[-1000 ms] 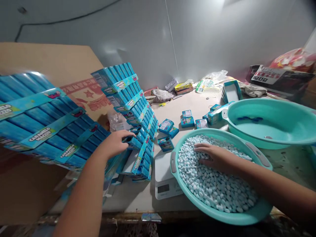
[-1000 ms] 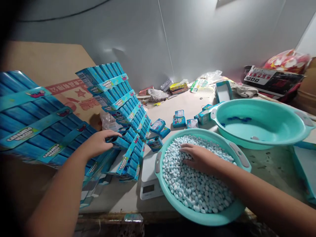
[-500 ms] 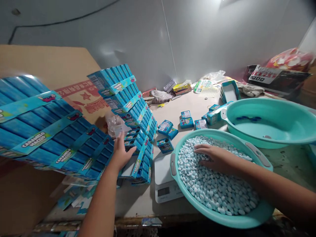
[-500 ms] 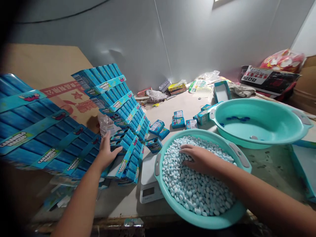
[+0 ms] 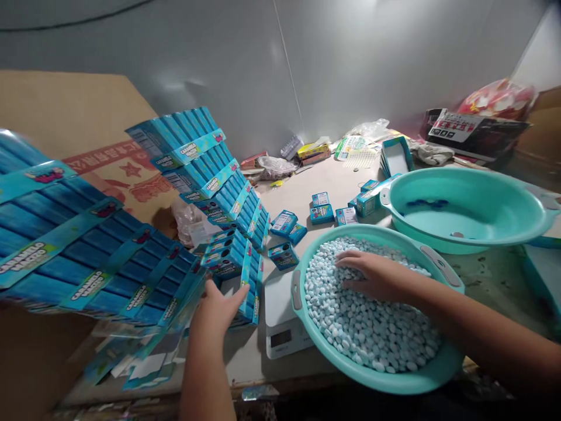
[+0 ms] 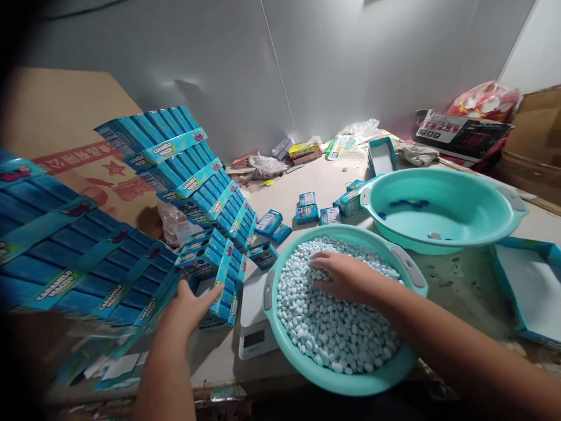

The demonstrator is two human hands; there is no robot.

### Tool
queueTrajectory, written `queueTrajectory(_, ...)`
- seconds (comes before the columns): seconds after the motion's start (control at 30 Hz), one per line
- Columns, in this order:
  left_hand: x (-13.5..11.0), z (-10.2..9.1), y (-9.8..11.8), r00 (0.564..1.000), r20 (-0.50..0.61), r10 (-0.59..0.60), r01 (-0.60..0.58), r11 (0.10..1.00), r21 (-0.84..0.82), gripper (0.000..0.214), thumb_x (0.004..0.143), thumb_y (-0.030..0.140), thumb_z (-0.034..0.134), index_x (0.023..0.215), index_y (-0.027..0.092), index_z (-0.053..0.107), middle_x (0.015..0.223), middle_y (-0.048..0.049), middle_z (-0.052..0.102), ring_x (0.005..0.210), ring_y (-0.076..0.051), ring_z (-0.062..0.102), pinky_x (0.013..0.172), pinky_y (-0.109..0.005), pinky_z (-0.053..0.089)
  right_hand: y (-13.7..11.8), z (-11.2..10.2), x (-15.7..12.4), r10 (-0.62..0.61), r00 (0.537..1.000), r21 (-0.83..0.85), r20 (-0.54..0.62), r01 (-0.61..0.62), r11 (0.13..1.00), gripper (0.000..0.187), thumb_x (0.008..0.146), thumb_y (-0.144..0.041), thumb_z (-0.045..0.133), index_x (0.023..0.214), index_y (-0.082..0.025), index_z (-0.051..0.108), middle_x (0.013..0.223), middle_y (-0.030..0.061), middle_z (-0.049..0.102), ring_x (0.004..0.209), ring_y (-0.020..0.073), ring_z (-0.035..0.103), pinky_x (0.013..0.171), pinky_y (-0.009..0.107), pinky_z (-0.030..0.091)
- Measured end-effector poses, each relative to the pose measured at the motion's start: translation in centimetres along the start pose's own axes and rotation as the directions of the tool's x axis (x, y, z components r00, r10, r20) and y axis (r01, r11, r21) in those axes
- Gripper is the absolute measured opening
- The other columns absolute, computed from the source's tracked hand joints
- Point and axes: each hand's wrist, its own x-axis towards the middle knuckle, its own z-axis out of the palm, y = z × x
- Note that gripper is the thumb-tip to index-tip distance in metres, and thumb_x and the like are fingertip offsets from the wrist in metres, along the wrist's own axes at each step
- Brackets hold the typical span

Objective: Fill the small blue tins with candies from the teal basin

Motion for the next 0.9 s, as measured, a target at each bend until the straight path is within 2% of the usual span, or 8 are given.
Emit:
queueTrajectory(0.1,-1.5,0.7,1.0,0.955,-0.289,0.071,-0.074,0.997,0.000,0.102,0.073,0.063,0.062,0.150,0.003,0.032,0.147,-0.0334,0.041,0.134,-0.051,0.044,0.107,-0.061,0.039,-0.3,-0.3,-0.1,-0.019,1.000,0.013,-0.006,0.019,1.000,0.038,0.087,-0.034,0.064,0.121,-0.017,0.067,0.134,0.0138,0.061,0.118,0.0301,0.062,0.103,0.047,0.049)
queueTrajectory(0.2,-3.0,1.6,3.4,0.684,-0.617,0.389,-0.467,0.883,0.039,0.066,0.083,0.045,0.055,0.140,0.012,0.049,0.151,-0.0214,0.040,0.142,-0.039,0.038,0.118,-0.050,0.032,-0.6,-0.9,-0.2,-0.015,1.000,0.016,0.013,0.015,1.000,0.041,0.087,-0.036,0.066,0.122,-0.017,0.067,0.137,0.0146,0.059,0.118,0.0293,0.062,0.102,0.044,0.049)
queueTrajectory(0.27,-2.6,2.3,5.9,0.597,-0.583,0.552,-0.661,0.749,0.032,0.052,0.084,0.035,0.052,0.132,0.017,0.055,0.142,-0.0157,0.050,0.137,-0.032,0.046,0.119,-0.042,0.034,-0.8,-1.2,-0.2,-0.003,1.000,-0.006,0.000,0.003,1.000,0.056,0.084,-0.046,0.069,0.131,-0.018,0.062,0.150,0.0171,0.047,0.133,0.0334,0.050,0.109,0.047,0.044)
queueTrajectory(0.3,-1.8,2.7,7.3,0.616,-0.513,0.598,-0.689,0.724,0.017,0.051,0.082,0.033,0.053,0.131,0.017,0.055,0.139,-0.0153,0.053,0.135,-0.032,0.048,0.118,-0.042,0.036,-1.0,-1.2,-0.3,-0.006,1.000,-0.020,-0.003,0.006,1.000,0.066,0.081,-0.053,0.071,0.137,-0.019,0.058,0.156,0.0173,0.038,0.141,0.0361,0.040,0.113,0.050,0.039)
queueTrajectory(0.43,3.8,5.1,11.4,0.847,-0.090,0.524,-0.523,0.852,0.030,0.087,0.064,0.037,0.072,0.141,0.009,0.044,0.146,-0.0266,0.044,0.136,-0.047,0.043,0.111,-0.058,0.039,-1.5,-0.7,-0.5,-0.091,0.993,-0.036,0.070,0.094,0.995,0.089,0.074,-0.067,0.070,0.150,-0.031,0.042,0.166,0.0101,0.019,0.151,0.0382,0.013,0.119,0.057,0.023)
queueTrajectory(0.53,6.9,6.6,12.1,0.831,0.122,0.542,-0.541,0.840,-0.049,0.090,0.061,0.042,0.076,0.140,0.010,0.045,0.134,-0.0250,0.058,0.124,-0.045,0.056,0.100,-0.056,0.050,-1.2,0.0,-0.3,-0.097,0.988,-0.073,0.122,0.107,0.992,0.091,0.070,-0.071,0.071,0.148,-0.031,0.046,0.165,0.0117,0.021,0.150,0.0424,0.015,0.119,0.061,0.020)
queueTrajectory(0.73,3.9,6.1,10.3,0.883,-0.096,0.459,-0.468,0.877,-0.109,0.057,0.071,0.050,0.070,0.116,0.016,0.067,0.113,-0.0177,0.071,0.107,-0.040,0.066,0.091,-0.052,0.055,0.2,0.3,0.2,0.128,0.987,-0.051,0.092,-0.124,0.991,0.096,0.063,-0.070,0.076,0.146,-0.028,0.051,0.159,0.0169,0.032,0.146,0.0457,0.025,0.114,0.062,0.027)
queueTrajectory(0.9,-1.1,5.4,9.3,0.848,-0.444,0.290,-0.462,0.814,-0.351,0.064,0.075,0.060,0.068,0.125,0.021,0.065,0.117,-0.0113,0.070,0.103,-0.033,0.068,0.091,-0.046,0.057,0.5,0.2,0.1,0.272,0.962,-0.016,0.039,-0.271,0.962,0.117,0.050,-0.066,0.085,0.152,-0.031,0.040,0.165,0.0152,0.018,0.149,0.0460,0.014,0.116,0.062,0.022)
